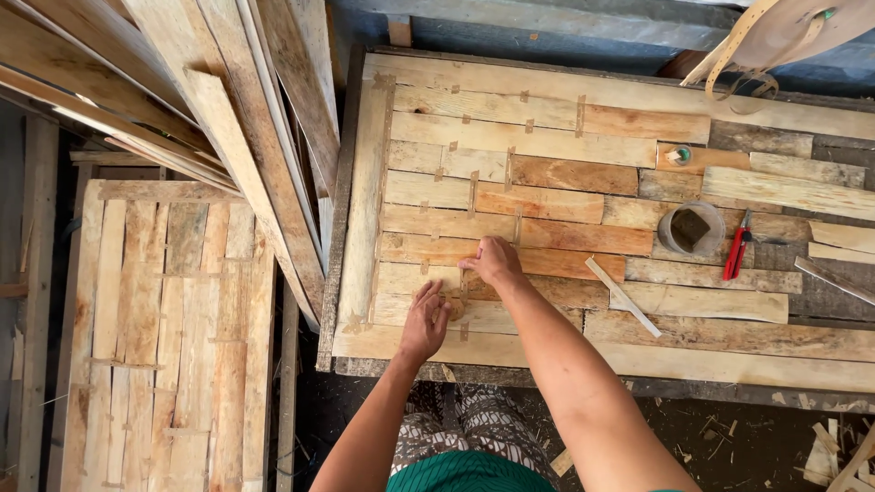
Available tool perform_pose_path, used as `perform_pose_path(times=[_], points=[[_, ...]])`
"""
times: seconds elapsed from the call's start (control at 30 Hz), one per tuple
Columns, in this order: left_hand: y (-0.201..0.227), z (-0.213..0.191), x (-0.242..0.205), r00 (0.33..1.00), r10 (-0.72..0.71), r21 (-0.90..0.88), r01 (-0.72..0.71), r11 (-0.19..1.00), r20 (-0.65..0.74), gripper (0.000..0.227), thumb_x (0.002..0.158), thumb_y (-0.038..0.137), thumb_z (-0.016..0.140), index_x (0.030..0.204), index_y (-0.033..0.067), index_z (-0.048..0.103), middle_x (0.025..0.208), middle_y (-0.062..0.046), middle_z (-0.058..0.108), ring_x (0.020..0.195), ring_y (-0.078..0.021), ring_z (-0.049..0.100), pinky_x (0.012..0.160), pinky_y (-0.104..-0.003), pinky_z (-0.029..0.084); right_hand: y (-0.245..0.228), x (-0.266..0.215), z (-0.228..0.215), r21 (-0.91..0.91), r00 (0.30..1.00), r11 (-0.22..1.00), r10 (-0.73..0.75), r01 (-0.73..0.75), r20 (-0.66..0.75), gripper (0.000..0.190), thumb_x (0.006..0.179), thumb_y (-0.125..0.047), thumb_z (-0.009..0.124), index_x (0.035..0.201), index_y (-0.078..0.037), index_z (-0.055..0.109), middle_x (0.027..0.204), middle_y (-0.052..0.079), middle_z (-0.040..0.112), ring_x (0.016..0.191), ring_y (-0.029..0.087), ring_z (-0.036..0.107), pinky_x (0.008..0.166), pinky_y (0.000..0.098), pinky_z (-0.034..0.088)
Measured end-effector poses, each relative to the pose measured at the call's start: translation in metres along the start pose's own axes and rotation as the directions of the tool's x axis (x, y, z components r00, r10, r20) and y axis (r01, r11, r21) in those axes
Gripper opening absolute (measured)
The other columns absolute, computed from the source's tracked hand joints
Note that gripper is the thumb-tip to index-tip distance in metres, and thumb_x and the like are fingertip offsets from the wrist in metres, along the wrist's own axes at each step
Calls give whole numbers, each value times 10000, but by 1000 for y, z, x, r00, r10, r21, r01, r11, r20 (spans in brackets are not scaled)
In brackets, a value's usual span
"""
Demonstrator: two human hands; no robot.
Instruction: Assembling a wooden panel by gluing small wood pieces together.
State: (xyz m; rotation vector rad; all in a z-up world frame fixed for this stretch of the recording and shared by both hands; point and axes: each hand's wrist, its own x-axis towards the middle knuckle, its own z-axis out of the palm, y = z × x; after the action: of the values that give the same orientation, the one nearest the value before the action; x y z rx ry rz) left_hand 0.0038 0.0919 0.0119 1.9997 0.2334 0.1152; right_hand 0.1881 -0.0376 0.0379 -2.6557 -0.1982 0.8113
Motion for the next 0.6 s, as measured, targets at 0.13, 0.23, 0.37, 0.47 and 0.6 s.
perform_pose_path(times=[0.13, 0.23, 0.37, 0.47, 0.6], points=[[-3, 1, 3, 1000, -6, 4, 6, 1000, 0, 170, 974, 129, 623, 903, -26, 625, 1427, -256, 601, 1406, -460, 466, 1130, -500, 410, -4, 6, 4, -45, 999, 998, 52, -52, 5, 552, 698, -413, 942, 855, -8, 601, 992, 168, 676, 954, 310, 659, 871, 416, 546], [1, 1, 7, 1000, 11, 28, -10, 1000, -29, 165, 968, 157, 638, 910, 2, 635, 1415, -236, 614, 1380, -441, 498, 1121, -499, 421, 4, 16, 15, -68, 1000, 998, 2, -4, -30, 512, 761, -378, 910, 879, 27, 620, 1001, 214, 725, 947, 338, 710, 861, 420, 572], [6, -1, 14, 1000, -17, 131, 20, 991, -22, 166, 941, 197, 651, 931, 32, 666, 1436, -216, 594, 1310, -413, 517, 1059, -519, 381, -11, 7, 3, -48, 999, 999, 24, -26, -35, 461, 783, -312, 897, 875, 46, 622, 1021, 234, 736, 956, 337, 724, 838, 414, 576], [3, -1, 18, 999, -43, 130, 44, 991, -12, 176, 950, 207, 645, 927, 34, 671, 1440, -200, 601, 1302, -406, 525, 1056, -515, 383, 12, 28, 26, 35, 999, 999, 39, -38, -12, 339, 906, -262, 778, 863, 33, 618, 990, 209, 770, 940, 305, 759, 806, 386, 586], [0, 0, 18, 996, -85, 109, 84, 990, -2, 179, 960, 197, 639, 911, 29, 678, 1422, -181, 633, 1282, -401, 549, 1067, -505, 411, -1, 11, 16, 763, 947, 569, 264, -306, 183, 378, 1094, -304, 449, 856, -23, 536, 879, 169, 719, 814, 297, 814, 647, 394, 567]])
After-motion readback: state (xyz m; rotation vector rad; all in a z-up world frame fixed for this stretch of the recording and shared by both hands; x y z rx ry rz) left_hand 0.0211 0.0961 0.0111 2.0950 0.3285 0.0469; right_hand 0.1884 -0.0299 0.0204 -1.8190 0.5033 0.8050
